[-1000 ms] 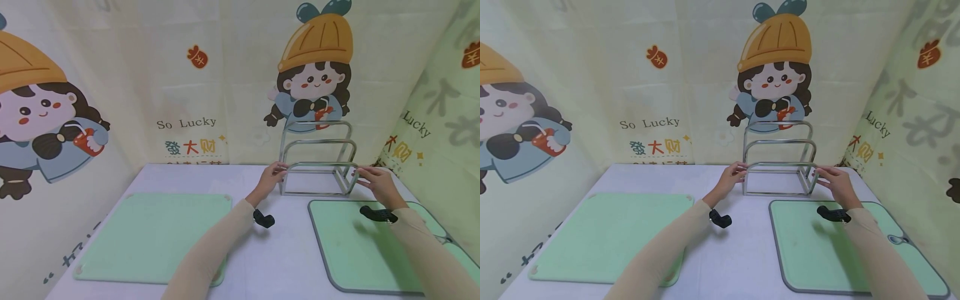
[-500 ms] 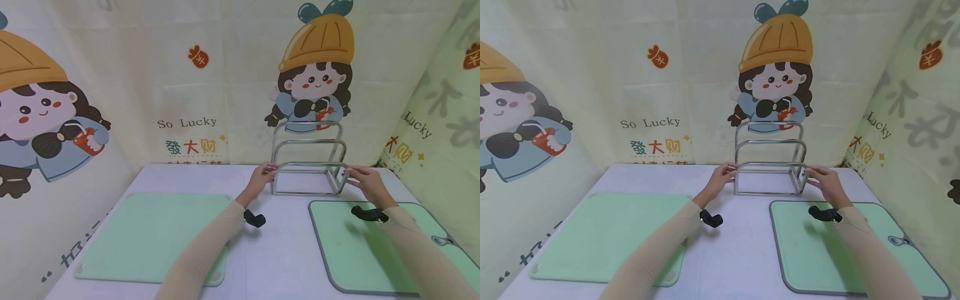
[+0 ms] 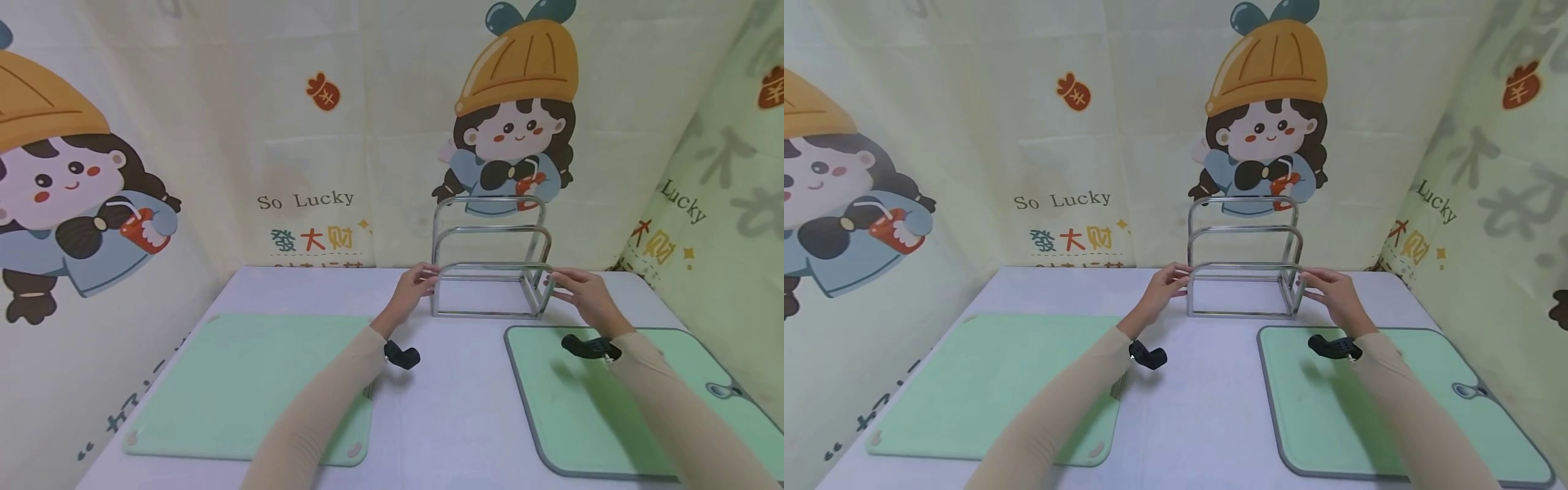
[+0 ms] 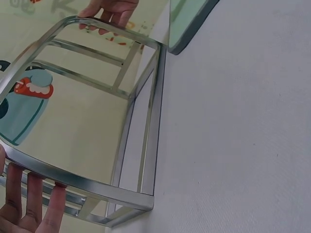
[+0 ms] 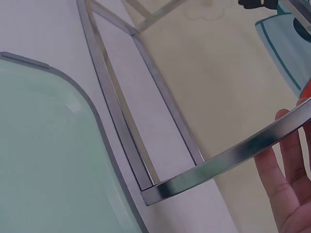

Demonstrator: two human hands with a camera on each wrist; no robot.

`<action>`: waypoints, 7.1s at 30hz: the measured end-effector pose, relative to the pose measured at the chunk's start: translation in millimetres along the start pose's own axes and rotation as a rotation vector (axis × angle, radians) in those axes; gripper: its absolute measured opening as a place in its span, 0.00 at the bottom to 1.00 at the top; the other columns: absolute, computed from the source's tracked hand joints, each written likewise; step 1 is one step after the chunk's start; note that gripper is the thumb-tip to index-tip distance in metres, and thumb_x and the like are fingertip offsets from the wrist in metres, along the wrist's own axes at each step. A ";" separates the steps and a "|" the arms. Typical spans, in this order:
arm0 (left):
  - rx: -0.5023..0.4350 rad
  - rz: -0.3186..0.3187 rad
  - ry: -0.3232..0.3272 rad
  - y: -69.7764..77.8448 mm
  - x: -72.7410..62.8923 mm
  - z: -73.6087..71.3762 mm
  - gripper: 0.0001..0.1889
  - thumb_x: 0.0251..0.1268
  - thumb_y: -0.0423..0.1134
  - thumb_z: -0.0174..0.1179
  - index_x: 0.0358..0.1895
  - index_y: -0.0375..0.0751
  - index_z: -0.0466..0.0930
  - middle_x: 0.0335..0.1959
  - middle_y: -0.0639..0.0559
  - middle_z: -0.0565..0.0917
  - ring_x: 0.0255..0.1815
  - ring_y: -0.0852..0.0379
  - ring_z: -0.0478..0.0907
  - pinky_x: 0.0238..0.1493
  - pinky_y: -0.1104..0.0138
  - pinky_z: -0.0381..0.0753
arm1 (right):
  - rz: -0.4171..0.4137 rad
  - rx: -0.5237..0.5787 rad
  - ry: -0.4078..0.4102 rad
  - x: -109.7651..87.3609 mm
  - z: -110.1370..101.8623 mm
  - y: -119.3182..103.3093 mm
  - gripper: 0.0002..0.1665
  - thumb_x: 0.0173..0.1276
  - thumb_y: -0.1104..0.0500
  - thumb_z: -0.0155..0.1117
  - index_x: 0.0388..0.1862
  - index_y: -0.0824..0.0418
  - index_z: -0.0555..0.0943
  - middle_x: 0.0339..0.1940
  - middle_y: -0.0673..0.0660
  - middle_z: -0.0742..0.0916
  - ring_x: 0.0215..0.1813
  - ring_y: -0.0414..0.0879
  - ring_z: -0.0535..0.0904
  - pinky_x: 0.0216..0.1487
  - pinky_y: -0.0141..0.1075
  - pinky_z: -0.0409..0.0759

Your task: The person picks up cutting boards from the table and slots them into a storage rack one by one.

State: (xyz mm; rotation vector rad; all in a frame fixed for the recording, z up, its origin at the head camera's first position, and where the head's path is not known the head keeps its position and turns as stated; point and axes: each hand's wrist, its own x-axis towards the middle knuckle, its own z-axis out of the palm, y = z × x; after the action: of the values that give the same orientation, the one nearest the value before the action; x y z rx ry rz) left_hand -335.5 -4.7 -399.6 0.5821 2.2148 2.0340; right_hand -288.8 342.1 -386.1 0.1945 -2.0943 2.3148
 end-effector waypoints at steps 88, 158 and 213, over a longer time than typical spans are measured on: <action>0.040 -0.092 0.138 -6.5 -28.7 -70.1 0.14 0.70 0.35 0.51 0.56 0.36 0.72 0.52 0.39 0.75 0.54 0.47 0.75 0.58 0.55 0.77 | 0.073 -0.327 0.015 16.3 76.2 5.6 0.36 0.67 0.46 0.58 0.61 0.73 0.69 0.43 0.43 0.83 0.44 0.33 0.76 0.44 0.24 0.81; 0.075 0.001 0.196 -6.0 -35.5 -64.9 0.11 0.68 0.32 0.52 0.52 0.37 0.74 0.47 0.42 0.77 0.42 0.58 0.76 0.52 0.57 0.81 | 0.044 -0.403 0.035 12.3 79.7 4.6 0.34 0.68 0.46 0.56 0.60 0.71 0.72 0.51 0.54 0.81 0.45 0.33 0.78 0.46 0.27 0.82; 0.632 0.116 0.025 48.1 -97.8 -154.1 0.26 0.67 0.40 0.56 0.67 0.44 0.66 0.62 0.41 0.75 0.62 0.43 0.72 0.65 0.47 0.68 | -0.596 -0.617 0.018 -30.3 195.3 -52.3 0.39 0.55 0.65 0.71 0.66 0.60 0.67 0.60 0.62 0.79 0.62 0.55 0.75 0.63 0.50 0.72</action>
State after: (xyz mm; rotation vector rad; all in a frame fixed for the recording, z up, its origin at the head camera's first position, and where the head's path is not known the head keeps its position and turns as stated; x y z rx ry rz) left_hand -282.0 -179.8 -354.0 0.7404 2.8956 1.3463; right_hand -237.6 156.0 -318.8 0.6591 -2.2174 1.2866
